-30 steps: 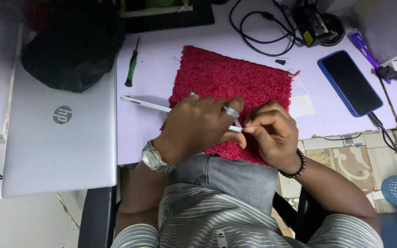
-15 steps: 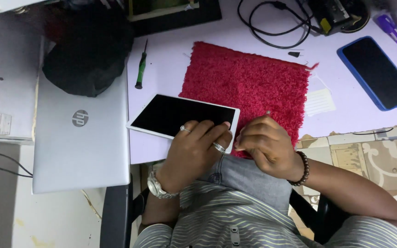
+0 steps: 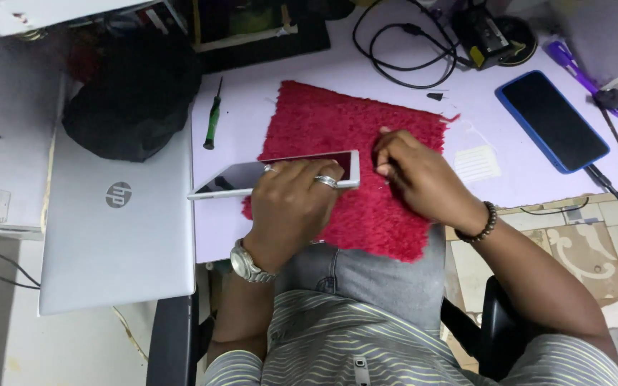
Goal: Using a thin metal prying tool to separate the back cover of a tablet from its body at a repair workstation.
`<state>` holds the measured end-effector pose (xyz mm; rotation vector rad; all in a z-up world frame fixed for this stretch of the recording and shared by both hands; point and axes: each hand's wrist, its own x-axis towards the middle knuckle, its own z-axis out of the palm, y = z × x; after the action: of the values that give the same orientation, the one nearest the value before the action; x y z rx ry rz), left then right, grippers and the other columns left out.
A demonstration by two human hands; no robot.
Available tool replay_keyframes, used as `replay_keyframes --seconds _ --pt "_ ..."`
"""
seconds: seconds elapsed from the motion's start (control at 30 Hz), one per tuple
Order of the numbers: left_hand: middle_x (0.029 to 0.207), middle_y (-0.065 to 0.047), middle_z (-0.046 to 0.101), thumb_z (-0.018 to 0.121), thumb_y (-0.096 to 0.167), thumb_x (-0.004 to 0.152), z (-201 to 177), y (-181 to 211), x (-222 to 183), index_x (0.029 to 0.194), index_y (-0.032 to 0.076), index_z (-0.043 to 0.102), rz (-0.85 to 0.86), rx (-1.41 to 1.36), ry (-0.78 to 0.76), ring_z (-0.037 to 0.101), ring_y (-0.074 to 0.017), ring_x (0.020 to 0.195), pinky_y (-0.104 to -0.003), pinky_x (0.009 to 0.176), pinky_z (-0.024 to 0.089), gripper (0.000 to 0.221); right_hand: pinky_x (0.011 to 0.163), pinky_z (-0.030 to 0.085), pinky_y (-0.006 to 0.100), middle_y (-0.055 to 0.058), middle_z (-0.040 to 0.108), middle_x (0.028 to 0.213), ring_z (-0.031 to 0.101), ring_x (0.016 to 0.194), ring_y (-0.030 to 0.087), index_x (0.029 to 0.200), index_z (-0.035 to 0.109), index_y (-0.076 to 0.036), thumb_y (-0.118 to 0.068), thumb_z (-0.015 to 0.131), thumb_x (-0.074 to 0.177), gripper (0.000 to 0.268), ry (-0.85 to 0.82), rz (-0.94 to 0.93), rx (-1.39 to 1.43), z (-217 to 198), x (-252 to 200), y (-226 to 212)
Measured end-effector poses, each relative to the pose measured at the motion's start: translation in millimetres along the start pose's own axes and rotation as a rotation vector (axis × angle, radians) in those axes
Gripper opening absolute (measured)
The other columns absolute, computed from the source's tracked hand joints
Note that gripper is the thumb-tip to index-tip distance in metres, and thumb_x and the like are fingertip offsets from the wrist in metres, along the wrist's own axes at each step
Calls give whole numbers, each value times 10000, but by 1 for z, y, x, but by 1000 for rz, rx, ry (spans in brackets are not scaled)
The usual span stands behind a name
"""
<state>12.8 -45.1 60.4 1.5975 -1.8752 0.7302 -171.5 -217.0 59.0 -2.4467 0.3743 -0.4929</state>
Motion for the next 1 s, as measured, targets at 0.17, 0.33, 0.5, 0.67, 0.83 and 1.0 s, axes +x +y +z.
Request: replay_keyframes --seconds 0.17,0.33,0.5,0.67,0.83,1.0 --pt "946 -106 809 760 92 956 -32 13 1 970 59 772 12 -69 13 799 -288 880 -404 731 597 37 922 546 648 226 682 1183 680 1194 547 1035 558 -16 -126 642 1058 140 -57 45 186 5 -4 -31" --pt "808 -138 783 818 142 902 -43 11 0 819 50 791 41 -261 -199 775 -318 776 -409 649 552 128 963 549 568 184 699 1078 722 1143 471 1039 635 -30 -115 657 1052 88 -132 48 227 -6 0 -27" --pt "747 -160 759 867 233 845 -59 10 34 823 36 797 45 -226 -247 765 -347 728 -451 611 556 209 983 546 504 122 693 1084 723 1131 391 1053 697 -66 -120 713 1025 63 -5 -5 181 -8 -8 -27" --pt "725 -165 752 885 273 835 -58 7 38 864 25 807 27 -263 -327 767 -353 717 -458 615 570 262 816 582 451 122 687 931 678 844 324 972 799 -50 -105 793 961 56 279 -94 258 -6 -34 -49" --pt "824 -148 789 784 377 946 -50 5 24 942 87 821 43 -239 -310 776 -319 737 -430 633 575 292 704 595 433 116 726 848 686 745 330 928 817 -30 -69 836 896 53 427 -236 282 4 -40 -57" --pt "851 -148 799 763 378 962 -46 4 18 966 95 817 44 -256 -312 785 -319 752 -433 638 584 289 684 589 434 131 713 834 679 722 333 916 810 -22 -65 815 911 44 443 -284 301 8 -40 -55"
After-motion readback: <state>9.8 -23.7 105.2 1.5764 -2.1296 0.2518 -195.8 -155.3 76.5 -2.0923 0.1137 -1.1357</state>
